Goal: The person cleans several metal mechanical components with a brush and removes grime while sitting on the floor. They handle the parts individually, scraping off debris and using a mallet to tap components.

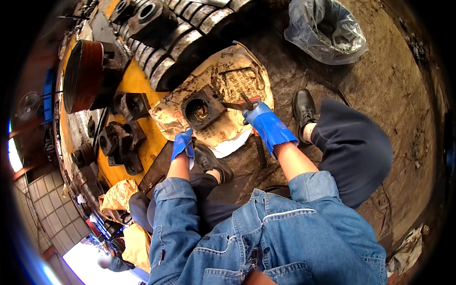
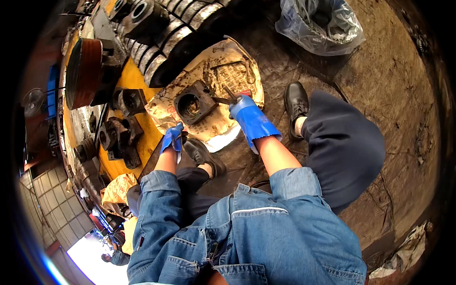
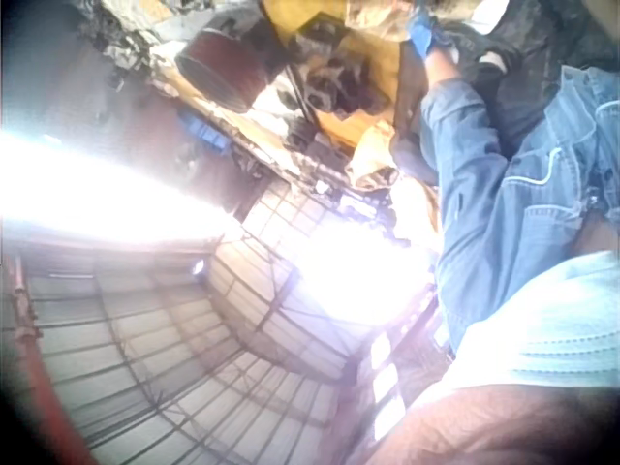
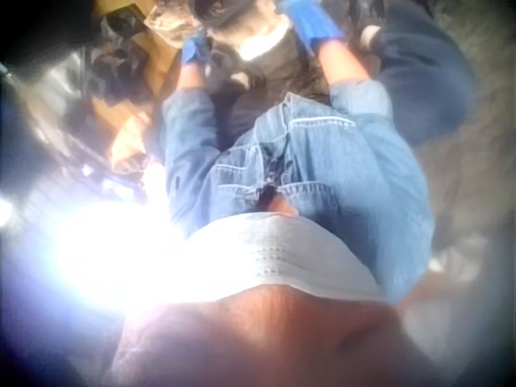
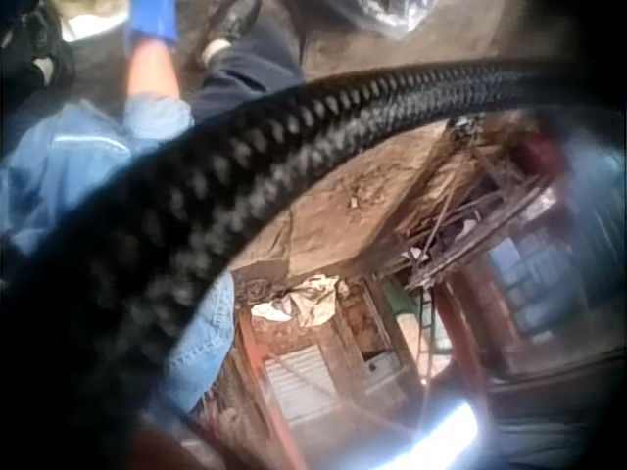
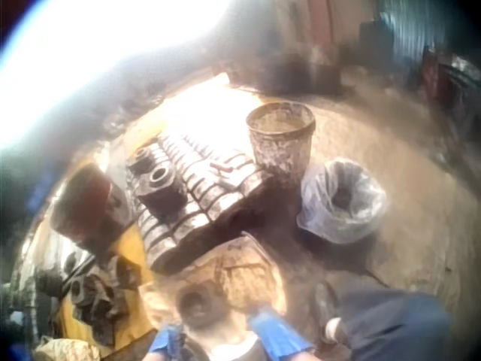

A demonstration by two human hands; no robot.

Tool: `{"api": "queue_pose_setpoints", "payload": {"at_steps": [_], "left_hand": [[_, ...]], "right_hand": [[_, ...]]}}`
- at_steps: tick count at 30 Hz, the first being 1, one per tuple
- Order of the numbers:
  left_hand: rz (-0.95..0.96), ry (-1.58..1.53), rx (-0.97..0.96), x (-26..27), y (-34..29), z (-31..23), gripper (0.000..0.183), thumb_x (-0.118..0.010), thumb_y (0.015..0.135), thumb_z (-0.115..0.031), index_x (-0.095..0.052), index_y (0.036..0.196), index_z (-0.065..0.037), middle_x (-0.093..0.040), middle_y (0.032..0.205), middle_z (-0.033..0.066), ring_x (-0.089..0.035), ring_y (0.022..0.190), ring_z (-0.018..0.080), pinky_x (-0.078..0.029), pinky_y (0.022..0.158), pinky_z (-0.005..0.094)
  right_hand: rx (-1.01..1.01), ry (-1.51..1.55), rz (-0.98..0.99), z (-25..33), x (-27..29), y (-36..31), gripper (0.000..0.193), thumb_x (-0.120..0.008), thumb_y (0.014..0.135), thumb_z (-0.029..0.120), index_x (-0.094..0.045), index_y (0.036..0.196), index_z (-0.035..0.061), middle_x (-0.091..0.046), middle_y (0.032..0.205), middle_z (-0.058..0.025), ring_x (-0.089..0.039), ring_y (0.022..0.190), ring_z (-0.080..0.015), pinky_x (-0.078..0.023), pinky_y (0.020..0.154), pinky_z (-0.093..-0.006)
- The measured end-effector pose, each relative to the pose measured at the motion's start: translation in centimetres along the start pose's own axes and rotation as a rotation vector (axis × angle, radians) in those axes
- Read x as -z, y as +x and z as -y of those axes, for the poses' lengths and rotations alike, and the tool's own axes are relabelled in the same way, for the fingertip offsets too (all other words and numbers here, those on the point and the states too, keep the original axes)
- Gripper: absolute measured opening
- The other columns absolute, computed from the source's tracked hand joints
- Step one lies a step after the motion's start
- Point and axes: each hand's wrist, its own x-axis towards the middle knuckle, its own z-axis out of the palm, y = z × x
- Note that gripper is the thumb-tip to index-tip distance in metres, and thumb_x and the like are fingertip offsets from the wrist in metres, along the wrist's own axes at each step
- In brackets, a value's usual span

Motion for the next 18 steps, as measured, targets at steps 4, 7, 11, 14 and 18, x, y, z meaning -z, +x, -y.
{"api": "queue_pose_setpoints", "payload": {"at_steps": [4, 7, 11, 14, 18], "left_hand": [[0.04, -0.066, 0.09, -2.0, 1.3, -0.7, 0.039, -0.063, 0.095, -0.042, -0.065, 0.099, -0.003, -0.065, 0.079, 0.011, -0.054, 0.059, 0.0212, -0.043, 0.055, 0.0345], [0.106, -0.088, 0.128, -2.4, 4.4, 0.3, 0.036, -0.06, 0.098, -0.04, -0.066, 0.099, -0.004, -0.066, 0.08, 0.0101, -0.057, 0.061, 0.0212, -0.047, 0.058, 0.0341], [0.12, -0.07, 0.075, -3.8, 6.3, 1.6, 0.032, -0.054, 0.101, -0.033, -0.067, 0.1, -0.004, -0.07, 0.084, 0.0097, -0.062, 0.06, 0.0212, -0.05, 0.056, 0.0316], [0.116, -0.257, 0.147, -3.0, 8.1, 2.5, 0.027, -0.054, 0.099, -0.029, -0.064, 0.093, -0.004, -0.067, 0.077, 0.0107, -0.062, 0.056, 0.0222, -0.049, 0.049, 0.0335], [0.165, -0.28, 0.126, -2.5, 9.4, 3.1, 0.024, -0.056, 0.098, -0.027, -0.061, 0.093, -0.004, -0.064, 0.073, 0.0111, -0.062, 0.054, 0.0242, -0.049, 0.046, 0.0344]], "right_hand": [[0.06, 0.099, 0.003, -2.4, -0.7, 3.6, 0.036, -0.06, 0.092, 0.016, -0.059, 0.124, -0.0003, -0.073, 0.083, -0.0155, -0.073, 0.069, -0.0223, -0.058, 0.066, -0.0317], [0.008, 0.14, 0.133, -2.8, -1.0, 4.7, 0.039, -0.06, 0.093, 0.016, -0.056, 0.128, -0.0014, -0.073, 0.088, -0.0156, -0.074, 0.071, -0.0225, -0.057, 0.066, -0.0319], [-0.032, 0.186, 0.176, -3.1, -1.5, 4.7, 0.039, -0.06, 0.093, 0.015, -0.055, 0.127, -0.0021, -0.073, 0.089, -0.0153, -0.074, 0.07, -0.0221, -0.056, 0.065, -0.0319], [-0.034, 0.149, 0.212, -0.9, -1.5, 4.1, 0.036, -0.06, 0.092, 0.015, -0.057, 0.125, -0.0005, -0.073, 0.089, -0.016, -0.073, 0.069, -0.0225, -0.057, 0.067, -0.0331], [0.062, 0.021, 0.069, -2.8, -3.4, 7.0, 0.035, -0.061, 0.091, 0.015, -0.059, 0.123, 0.0005, -0.072, 0.091, -0.0137, -0.072, 0.073, -0.0225, -0.056, 0.067, -0.0347]]}}
